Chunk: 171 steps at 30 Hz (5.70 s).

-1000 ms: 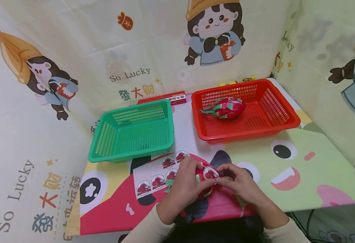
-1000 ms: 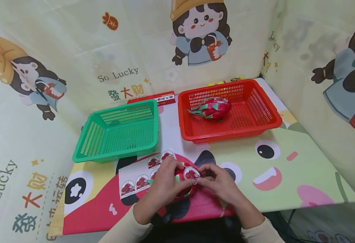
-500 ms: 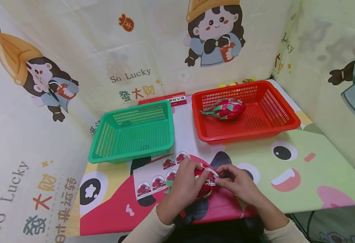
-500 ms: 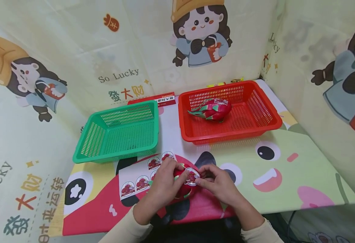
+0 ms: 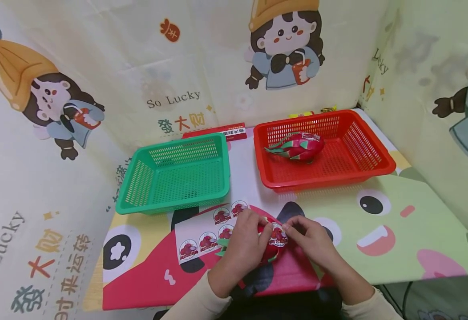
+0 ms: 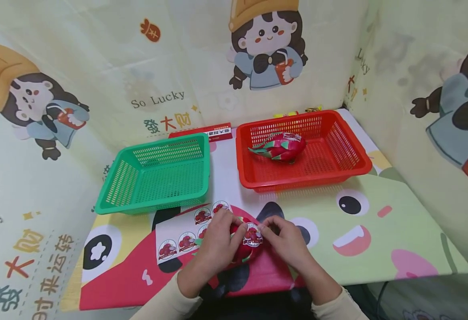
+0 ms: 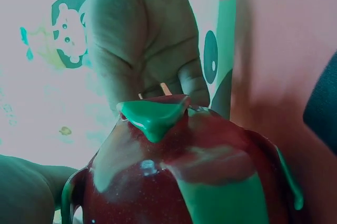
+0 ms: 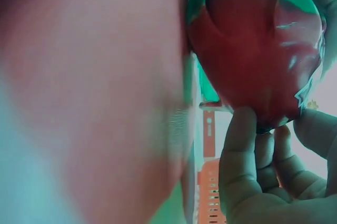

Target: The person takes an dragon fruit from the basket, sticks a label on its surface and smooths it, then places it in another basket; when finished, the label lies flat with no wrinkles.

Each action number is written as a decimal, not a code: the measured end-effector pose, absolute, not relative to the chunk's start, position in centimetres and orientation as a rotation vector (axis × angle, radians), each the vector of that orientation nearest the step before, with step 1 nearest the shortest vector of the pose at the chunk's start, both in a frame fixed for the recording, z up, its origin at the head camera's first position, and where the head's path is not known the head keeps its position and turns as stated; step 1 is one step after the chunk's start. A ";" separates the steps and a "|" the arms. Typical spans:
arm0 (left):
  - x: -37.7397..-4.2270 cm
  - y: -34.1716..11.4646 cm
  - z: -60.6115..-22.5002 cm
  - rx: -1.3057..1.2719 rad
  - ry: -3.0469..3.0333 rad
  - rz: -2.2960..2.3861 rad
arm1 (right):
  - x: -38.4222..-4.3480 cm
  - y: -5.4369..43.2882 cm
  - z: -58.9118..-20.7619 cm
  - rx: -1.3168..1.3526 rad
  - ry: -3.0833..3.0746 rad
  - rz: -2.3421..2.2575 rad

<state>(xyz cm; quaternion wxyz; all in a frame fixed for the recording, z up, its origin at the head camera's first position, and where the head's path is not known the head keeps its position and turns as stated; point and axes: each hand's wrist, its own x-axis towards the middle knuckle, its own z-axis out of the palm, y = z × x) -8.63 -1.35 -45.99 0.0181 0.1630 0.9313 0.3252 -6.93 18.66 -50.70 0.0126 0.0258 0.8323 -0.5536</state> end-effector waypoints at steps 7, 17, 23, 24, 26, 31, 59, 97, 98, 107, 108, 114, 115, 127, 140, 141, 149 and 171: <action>-8.6 -1.4 -46.3 0.548 2.928 0.993 | -6.8 18.3 -50.0 0.112 2.639 -1.657; -8.5 -1.5 -46.3 0.589 2.974 0.968 | -6.9 18.4 -49.7 0.073 2.704 -1.545; -8.5 -2.3 -46.5 0.690 2.916 1.082 | -6.7 19.0 -49.6 0.000 2.618 -1.556; -8.6 -2.6 -46.4 0.700 2.897 1.103 | -6.7 19.1 -49.5 -0.013 2.615 -1.550; -8.7 -2.9 -46.2 0.700 2.858 1.136 | -6.6 19.3 -49.4 -0.050 2.624 -1.530; -10.4 -3.5 -44.9 0.679 2.756 1.212 | -6.7 19.6 -48.7 -0.153 2.621 -1.476; -20.7 0.9 -43.7 -0.113 1.926 1.801 | -7.5 18.0 -49.5 -0.536 2.500 -1.388; -23.1 0.7 -43.5 -0.125 1.749 1.782 | -8.1 16.5 -50.4 -0.470 2.536 -1.397; -23.1 0.6 -43.5 -0.124 1.754 1.782 | -8.1 16.5 -50.4 -0.464 2.534 -1.404; -23.3 0.6 -43.5 -0.130 1.744 1.790 | -7.5 17.5 -49.1 -0.437 2.563 -1.392; -23.3 0.6 -43.5 -0.132 1.741 1.790 | -7.4 17.8 -48.9 -0.432 2.561 -1.395; -23.4 0.5 -43.4 -0.131 1.737 1.772 | -7.1 19.7 -47.0 -0.456 2.609 -1.390; -23.4 0.5 -43.4 -0.131 1.734 1.769 | -7.1 20.0 -46.6 -0.462 2.620 -1.391; -23.5 0.5 -43.6 -0.124 1.720 1.764 | -6.6 23.6 -43.5 -0.506 2.628 -1.443; -23.6 0.1 -43.7 -0.118 1.724 1.772 | -6.7 27.1 -40.4 -0.460 2.707 -1.372; -23.6 0.1 -43.7 -0.119 1.723 1.773 | -6.7 27.4 -40.2 -0.454 2.703 -1.380; -23.6 -0.1 -43.6 -0.097 1.723 1.772 | -8.3 29.1 -38.1 -0.442 2.705 -1.423; -23.7 0.0 -43.7 -0.088 1.709 1.770 | -18.5 32.2 -36.6 -0.110 2.774 -1.324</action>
